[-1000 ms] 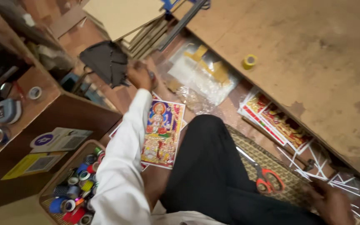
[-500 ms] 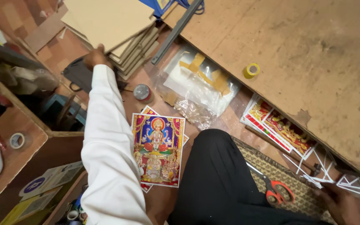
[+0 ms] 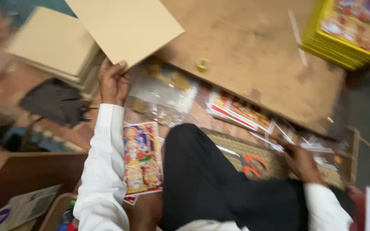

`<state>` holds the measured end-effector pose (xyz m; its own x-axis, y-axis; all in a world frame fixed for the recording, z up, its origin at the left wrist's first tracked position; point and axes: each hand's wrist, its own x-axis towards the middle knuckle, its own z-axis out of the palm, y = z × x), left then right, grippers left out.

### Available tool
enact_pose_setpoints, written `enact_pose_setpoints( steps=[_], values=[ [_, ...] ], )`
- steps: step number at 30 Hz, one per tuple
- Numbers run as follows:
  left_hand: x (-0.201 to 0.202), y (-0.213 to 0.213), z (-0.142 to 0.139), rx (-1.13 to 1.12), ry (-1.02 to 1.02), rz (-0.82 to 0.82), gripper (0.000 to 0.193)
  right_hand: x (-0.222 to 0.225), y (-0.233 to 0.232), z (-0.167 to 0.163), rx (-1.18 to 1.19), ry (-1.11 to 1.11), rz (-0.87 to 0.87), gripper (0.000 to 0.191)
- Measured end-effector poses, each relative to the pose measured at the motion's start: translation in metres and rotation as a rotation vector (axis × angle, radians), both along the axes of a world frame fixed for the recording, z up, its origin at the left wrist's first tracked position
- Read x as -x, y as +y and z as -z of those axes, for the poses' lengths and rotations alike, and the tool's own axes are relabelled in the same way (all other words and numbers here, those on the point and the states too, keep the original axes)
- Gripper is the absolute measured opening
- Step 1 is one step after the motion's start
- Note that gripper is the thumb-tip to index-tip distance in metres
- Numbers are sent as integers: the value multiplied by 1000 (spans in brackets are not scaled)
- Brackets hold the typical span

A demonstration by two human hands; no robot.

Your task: The person sits on the floor and assembles printed religious images onto cardboard. They use scissors to cut cardboard and decorative tape, then attach the images to the cardboard backing. The person handles multiple printed images and stacks the finished items.

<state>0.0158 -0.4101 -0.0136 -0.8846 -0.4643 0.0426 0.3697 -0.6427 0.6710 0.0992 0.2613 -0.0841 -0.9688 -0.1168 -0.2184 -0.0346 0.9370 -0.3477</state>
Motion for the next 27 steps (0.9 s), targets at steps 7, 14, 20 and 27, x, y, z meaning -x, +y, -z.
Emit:
enact_pose_setpoints(
  steps=[7,14,20,27],
  values=[
    [-3,212,21,-266,47,559,44,-45,-59,-24,239,-104,-49,24],
    [-19,338,20,-395,-78,772,49,-92,-108,-6,-54,210,-228,22],
    [-35,385,31,-513,-176,950,49,-90,-113,-1,4,238,-112,29],
    [-47,424,46,-700,-226,991,34,-97,-104,-26,1009,-468,497,33]
  ],
)
